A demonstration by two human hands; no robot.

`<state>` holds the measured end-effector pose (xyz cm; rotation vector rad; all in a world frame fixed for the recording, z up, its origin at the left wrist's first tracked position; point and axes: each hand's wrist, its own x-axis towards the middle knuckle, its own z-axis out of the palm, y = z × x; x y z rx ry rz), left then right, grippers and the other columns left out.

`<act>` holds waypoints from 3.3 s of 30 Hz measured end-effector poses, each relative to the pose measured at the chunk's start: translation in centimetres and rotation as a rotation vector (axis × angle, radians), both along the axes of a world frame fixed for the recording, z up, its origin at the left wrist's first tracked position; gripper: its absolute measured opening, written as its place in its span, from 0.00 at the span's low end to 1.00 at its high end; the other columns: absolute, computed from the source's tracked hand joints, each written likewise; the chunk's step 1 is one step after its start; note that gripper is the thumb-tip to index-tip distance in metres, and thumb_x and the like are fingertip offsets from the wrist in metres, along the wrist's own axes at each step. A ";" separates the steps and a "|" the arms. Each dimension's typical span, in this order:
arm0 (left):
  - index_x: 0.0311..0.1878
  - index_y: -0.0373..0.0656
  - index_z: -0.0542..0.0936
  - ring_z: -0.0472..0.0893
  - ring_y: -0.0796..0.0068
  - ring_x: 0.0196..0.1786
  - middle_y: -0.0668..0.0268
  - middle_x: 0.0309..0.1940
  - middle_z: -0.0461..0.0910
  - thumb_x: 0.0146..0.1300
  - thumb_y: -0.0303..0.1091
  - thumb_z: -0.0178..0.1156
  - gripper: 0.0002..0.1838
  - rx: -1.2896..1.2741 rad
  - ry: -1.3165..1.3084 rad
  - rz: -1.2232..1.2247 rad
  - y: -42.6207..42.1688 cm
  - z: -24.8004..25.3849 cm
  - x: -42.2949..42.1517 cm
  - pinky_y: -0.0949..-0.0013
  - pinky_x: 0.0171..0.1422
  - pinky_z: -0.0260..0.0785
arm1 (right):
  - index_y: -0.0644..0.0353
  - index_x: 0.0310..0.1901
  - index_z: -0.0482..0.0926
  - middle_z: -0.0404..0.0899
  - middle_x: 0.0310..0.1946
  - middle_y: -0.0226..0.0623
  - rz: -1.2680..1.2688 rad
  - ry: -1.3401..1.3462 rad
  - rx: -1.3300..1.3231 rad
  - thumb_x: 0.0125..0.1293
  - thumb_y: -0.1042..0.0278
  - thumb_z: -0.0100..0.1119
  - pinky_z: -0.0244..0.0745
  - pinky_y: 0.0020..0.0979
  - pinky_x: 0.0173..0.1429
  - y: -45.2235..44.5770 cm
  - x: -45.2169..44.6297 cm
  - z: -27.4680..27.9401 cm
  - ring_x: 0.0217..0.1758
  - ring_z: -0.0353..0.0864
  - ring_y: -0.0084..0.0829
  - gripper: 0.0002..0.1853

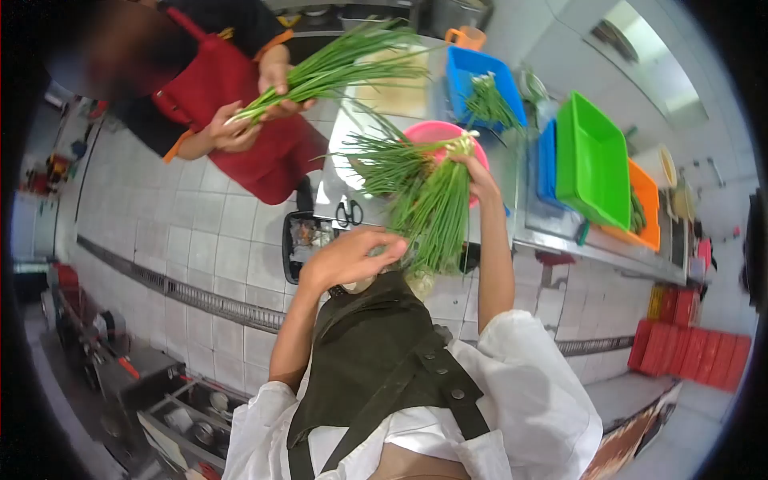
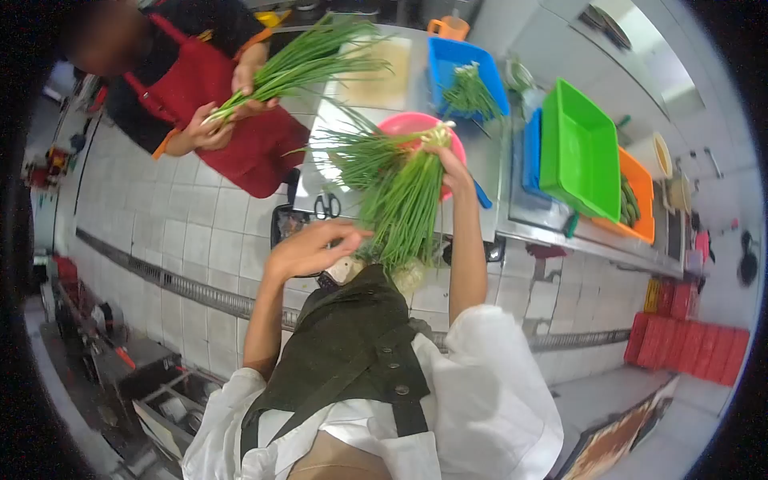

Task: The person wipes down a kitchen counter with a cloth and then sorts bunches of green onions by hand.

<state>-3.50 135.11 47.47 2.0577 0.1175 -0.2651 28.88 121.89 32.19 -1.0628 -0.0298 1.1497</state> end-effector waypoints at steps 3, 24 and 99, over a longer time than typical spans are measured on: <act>0.48 0.37 0.81 0.80 0.57 0.40 0.51 0.36 0.81 0.73 0.51 0.45 0.25 0.145 -0.101 0.060 0.0 2.3 1.1 0.59 0.47 0.69 | 0.67 0.57 0.68 0.81 0.45 0.48 0.072 0.041 0.063 0.66 0.71 0.52 0.83 0.39 0.51 0.0 0.1 0.9 0.44 0.84 0.39 0.19; 0.59 0.52 0.78 0.63 0.50 0.69 0.56 0.64 0.68 0.68 0.52 0.46 0.23 0.917 0.033 0.043 1.8 -11.9 21.6 0.27 0.65 0.50 | 0.63 0.44 0.77 0.82 0.31 0.36 0.344 -0.220 -0.373 0.70 0.66 0.47 0.81 0.32 0.34 -0.3 1.7 1.5 0.28 0.82 0.28 0.11; 0.60 0.31 0.68 0.83 0.55 0.49 0.49 0.46 0.80 0.70 0.51 0.52 0.30 -1.173 -0.024 -0.160 -3.7 3.7 13.5 0.59 0.54 0.77 | 0.65 0.46 0.76 0.81 0.37 0.38 0.001 -0.773 0.026 0.70 0.48 0.49 0.74 0.28 0.48 -2.3 -10.6 25.3 0.41 0.80 0.28 0.24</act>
